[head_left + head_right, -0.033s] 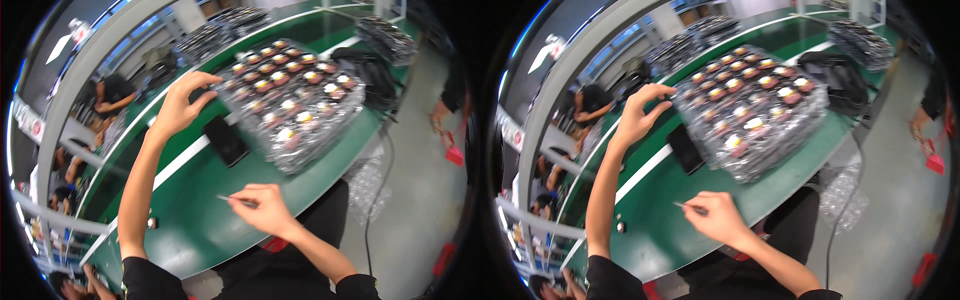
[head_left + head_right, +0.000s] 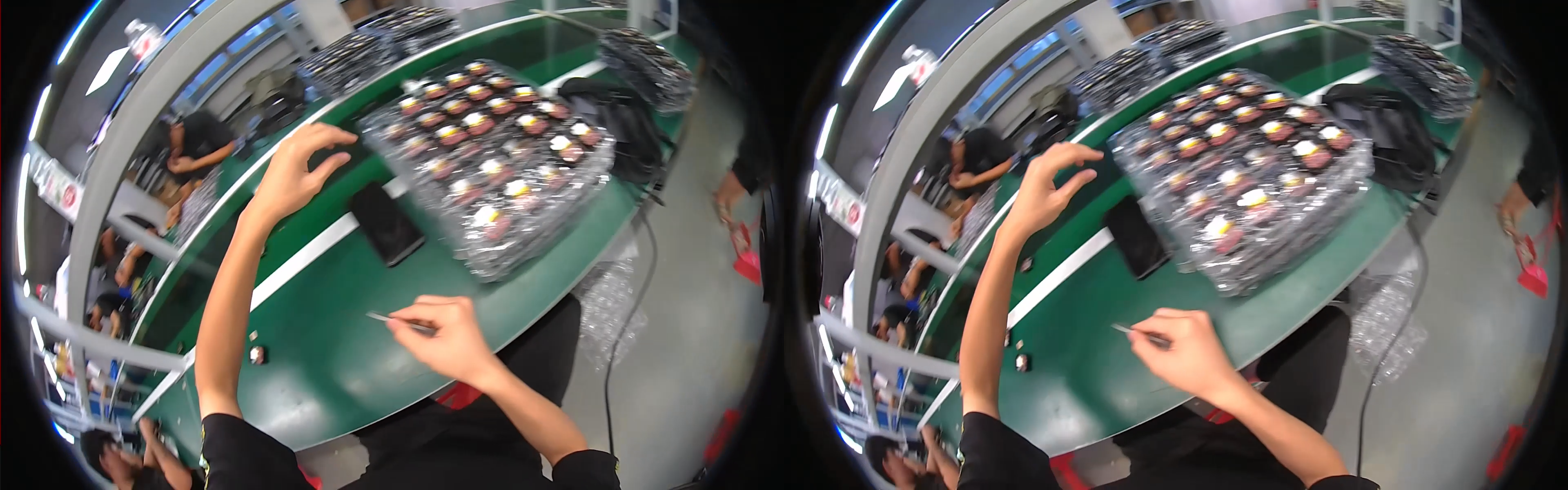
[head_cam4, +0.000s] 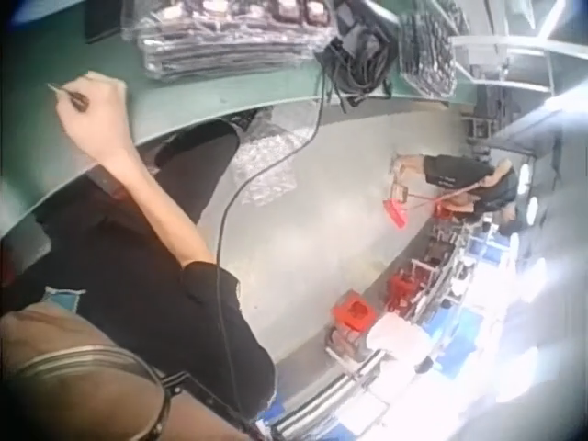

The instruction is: Manually assemble internal components of smart watches on a production line.

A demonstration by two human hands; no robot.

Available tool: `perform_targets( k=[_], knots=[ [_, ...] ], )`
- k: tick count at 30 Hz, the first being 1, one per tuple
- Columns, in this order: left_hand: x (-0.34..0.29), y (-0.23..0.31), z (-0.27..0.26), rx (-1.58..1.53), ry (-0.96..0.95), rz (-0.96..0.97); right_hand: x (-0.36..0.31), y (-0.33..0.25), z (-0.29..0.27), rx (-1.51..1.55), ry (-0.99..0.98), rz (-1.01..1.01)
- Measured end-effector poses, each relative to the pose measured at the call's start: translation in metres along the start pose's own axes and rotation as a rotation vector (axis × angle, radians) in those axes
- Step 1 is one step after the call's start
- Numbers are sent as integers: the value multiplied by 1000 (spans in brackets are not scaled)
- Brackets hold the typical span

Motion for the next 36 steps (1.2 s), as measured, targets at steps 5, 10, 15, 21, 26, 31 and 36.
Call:
perform_targets(
  k=[5, 10, 15, 21, 26, 31, 36],
  knots=[
    [-187, -125, -33, 162, -386, -612, 2, -6, 9, -26, -104, 75],
    [-262, -131, -24, 195, -349, -811, 5, -1, 12, -84, -81, 85],
    [-251, -102, -25, 12, -103, -713, 5, 4, 14, -113, -47, 78],
    [-205, 72, 20, -290, -230, -261, 0, 4, 5, -111, 11, 116],
    [-228, 106, 35, -478, -157, -306, 2, 11, 10, -137, -10, 138],
    [-245, 98, 33, -245, -34, -376, 3, 7, 14, -164, -42, 119],
    [-248, 95, 35, -133, -58, -537, 3, 10, 15, -170, -39, 125]
  ],
)
Point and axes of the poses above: each hand's wrist, its own x-axis towards the middle knuckle, its own z-axis out of the palm, y = z × x, the point moved 8 cm from there along x, towards the middle knuckle, and after that the axes turned 4 degrees about z, right-handed, at the moved point
